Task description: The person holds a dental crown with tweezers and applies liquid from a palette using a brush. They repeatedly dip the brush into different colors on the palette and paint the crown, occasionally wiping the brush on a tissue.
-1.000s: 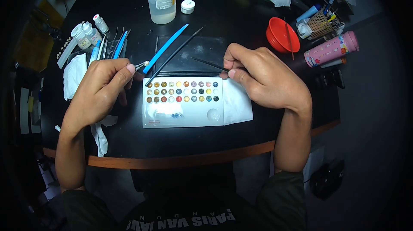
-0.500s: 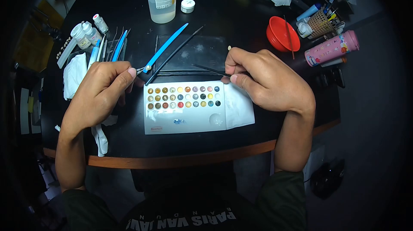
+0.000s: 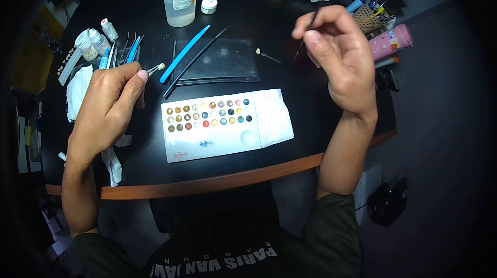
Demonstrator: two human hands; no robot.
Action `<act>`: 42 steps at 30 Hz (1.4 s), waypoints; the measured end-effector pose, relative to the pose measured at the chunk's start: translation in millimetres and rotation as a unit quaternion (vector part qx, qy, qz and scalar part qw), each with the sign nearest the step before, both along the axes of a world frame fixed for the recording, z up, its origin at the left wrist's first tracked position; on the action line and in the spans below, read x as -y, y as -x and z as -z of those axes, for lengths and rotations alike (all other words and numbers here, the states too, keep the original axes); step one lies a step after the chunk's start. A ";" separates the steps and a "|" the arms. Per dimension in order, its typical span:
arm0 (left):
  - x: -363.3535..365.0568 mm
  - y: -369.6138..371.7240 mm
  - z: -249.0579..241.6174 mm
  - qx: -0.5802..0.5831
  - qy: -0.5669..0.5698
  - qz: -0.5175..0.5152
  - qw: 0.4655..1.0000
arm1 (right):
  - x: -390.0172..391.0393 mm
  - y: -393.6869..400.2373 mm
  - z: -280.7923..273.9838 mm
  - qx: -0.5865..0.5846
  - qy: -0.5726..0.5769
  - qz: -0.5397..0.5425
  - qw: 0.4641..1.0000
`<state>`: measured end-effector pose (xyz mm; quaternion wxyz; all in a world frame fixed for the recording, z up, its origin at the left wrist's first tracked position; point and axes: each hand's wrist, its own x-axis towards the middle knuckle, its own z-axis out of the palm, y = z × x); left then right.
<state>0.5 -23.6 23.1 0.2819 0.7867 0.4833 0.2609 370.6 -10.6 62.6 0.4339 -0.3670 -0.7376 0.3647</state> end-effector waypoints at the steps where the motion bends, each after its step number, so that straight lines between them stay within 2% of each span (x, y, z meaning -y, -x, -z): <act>1: -0.2 -0.1 2.2 -0.002 -0.008 -0.006 1.000 | 6.0 2.7 6.2 -0.046 -0.051 0.037 0.997; 2: 0.1 -0.6 4.3 0.004 -0.026 -0.003 1.000 | 14.6 9.5 14.2 -0.092 -0.101 0.071 0.988; 4: 1.6 -1.8 8.5 0.015 -0.058 -0.001 0.998 | 38.7 24.4 29.4 -0.156 -0.127 0.158 0.967; 6: 3.8 -3.5 12.1 0.007 -0.101 0.002 0.995 | 65.4 27.3 56.9 -0.151 -0.144 0.235 0.949; 8: 6.3 -8.4 11.0 -0.003 -0.123 0.006 0.992 | 84.5 40.8 81.8 -0.168 -0.151 0.269 0.936; 13: 13.5 -16.6 6.5 -0.001 -0.110 0.009 0.994 | 101.2 61.3 106.9 -0.149 -0.153 0.286 0.934; 22: 12.0 -15.9 8.5 -0.007 -0.143 0.007 0.990 | 94.9 64.0 108.8 -0.139 -0.104 0.263 0.949; 29: 12.7 -16.4 6.5 -0.021 -0.124 0.006 0.992 | 95.1 64.7 107.5 -0.132 -0.082 0.265 0.952; 35: 11.4 -15.3 11.7 -0.009 -0.135 0.006 0.991 | 97.3 59.2 105.3 -0.173 -0.126 0.335 0.917; 42: 12.7 -17.0 5.4 -0.021 -0.115 0.000 0.993 | 98.9 51.0 108.3 -0.146 -0.061 0.383 0.910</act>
